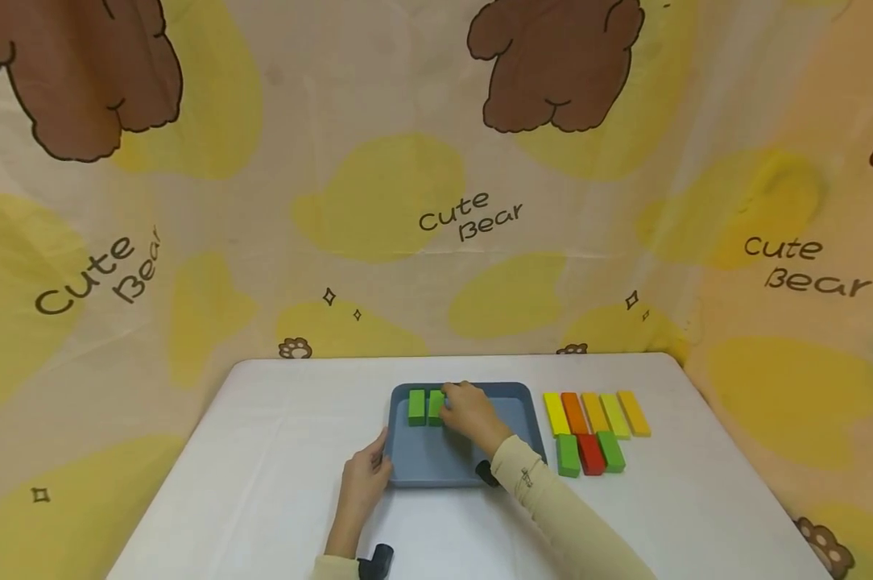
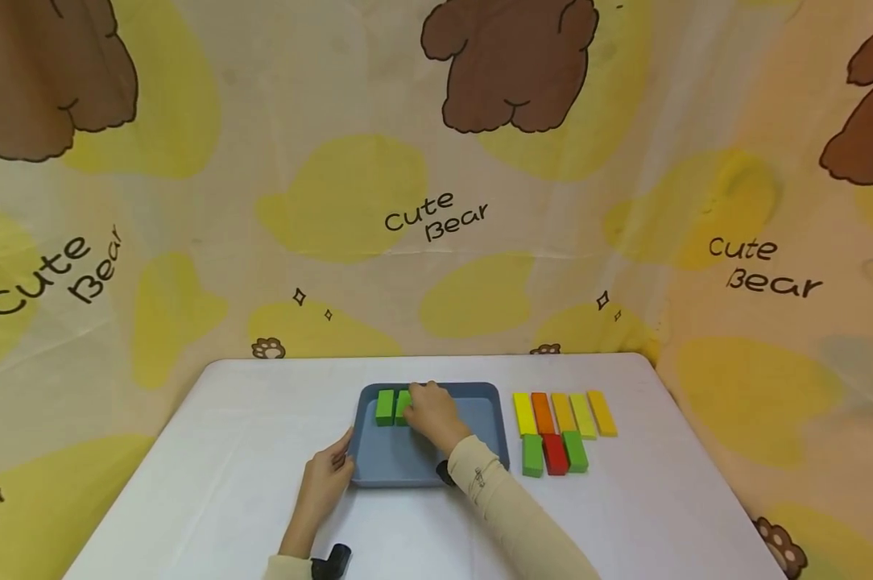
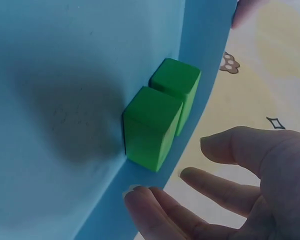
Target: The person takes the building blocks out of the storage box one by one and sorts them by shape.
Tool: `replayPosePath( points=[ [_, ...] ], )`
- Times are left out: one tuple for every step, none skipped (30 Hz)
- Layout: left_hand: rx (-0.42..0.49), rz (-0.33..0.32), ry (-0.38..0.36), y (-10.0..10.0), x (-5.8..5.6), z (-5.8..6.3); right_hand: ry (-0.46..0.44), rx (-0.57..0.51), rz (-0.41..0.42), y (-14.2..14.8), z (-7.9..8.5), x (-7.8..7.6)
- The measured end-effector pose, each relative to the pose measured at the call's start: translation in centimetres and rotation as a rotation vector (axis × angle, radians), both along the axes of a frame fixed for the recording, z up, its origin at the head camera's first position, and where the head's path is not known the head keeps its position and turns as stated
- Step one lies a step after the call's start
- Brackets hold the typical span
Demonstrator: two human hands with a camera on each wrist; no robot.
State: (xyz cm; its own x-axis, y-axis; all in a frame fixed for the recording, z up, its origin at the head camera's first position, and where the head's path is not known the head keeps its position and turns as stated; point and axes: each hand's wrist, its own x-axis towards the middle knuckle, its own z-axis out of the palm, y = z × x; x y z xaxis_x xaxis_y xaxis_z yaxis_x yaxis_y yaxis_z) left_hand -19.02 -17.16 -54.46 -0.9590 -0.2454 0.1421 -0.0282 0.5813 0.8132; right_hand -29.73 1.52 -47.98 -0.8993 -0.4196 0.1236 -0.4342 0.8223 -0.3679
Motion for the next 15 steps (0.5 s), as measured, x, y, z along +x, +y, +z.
replayPosePath(
  points=[
    [0.001,0.001,-0.001,0.0,0.0,0.0,0.012,0.001,0.001,-0.2,0.0,-0.1],
    [-0.001,0.003,-0.001,0.1,0.0,0.1,0.012,0.002,-0.004,-0.3,-0.1,-0.2],
    [-0.002,0.002,-0.002,0.1,0.0,0.2,0.012,0.002,-0.008,-0.5,-0.2,-0.3],
    [-0.003,0.002,-0.003,0.1,0.0,0.2,0.010,0.005,-0.013,-0.6,-0.2,-0.4],
    [-0.002,0.001,-0.003,0.1,0.0,0.2,0.005,0.005,-0.020,-0.8,-0.2,-0.5],
    [-0.002,0.001,-0.002,0.1,0.0,0.2,0.001,0.009,-0.024,-1.0,-0.3,-0.6],
    [-0.002,0.001,0.001,0.2,0.0,0.3,-0.004,0.012,-0.029,-1.1,-0.3,-0.6],
    [-0.003,0.001,0.003,0.2,0.1,0.3,-0.011,0.017,-0.033,-1.3,-0.3,-0.7],
    [-0.002,-0.001,0.005,0.2,0.1,0.3,-0.013,0.018,-0.038,-1.4,-0.4,-0.8],
    [-0.002,0.000,0.005,0.2,0.1,0.4,-0.020,0.021,-0.043,-1.6,-0.4,-0.8],
    [-0.003,0.000,0.006,0.1,0.1,0.4,-0.024,0.022,-0.047,-1.7,-0.4,-0.9],
    [-0.004,0.000,0.007,0.1,0.2,0.4,-0.025,0.022,-0.048,-1.8,-0.4,-1.0],
    [-0.005,-0.001,0.008,0.1,0.2,0.4,-0.026,0.025,-0.050,-1.9,-0.5,-1.0],
    [-0.005,-0.003,0.009,0.1,0.2,0.4,-0.025,0.026,-0.051,-2.0,-0.5,-1.1],
    [-0.004,-0.004,0.008,0.1,0.2,0.3,-0.023,0.024,-0.051,-2.1,-0.6,-1.2]
  ],
)
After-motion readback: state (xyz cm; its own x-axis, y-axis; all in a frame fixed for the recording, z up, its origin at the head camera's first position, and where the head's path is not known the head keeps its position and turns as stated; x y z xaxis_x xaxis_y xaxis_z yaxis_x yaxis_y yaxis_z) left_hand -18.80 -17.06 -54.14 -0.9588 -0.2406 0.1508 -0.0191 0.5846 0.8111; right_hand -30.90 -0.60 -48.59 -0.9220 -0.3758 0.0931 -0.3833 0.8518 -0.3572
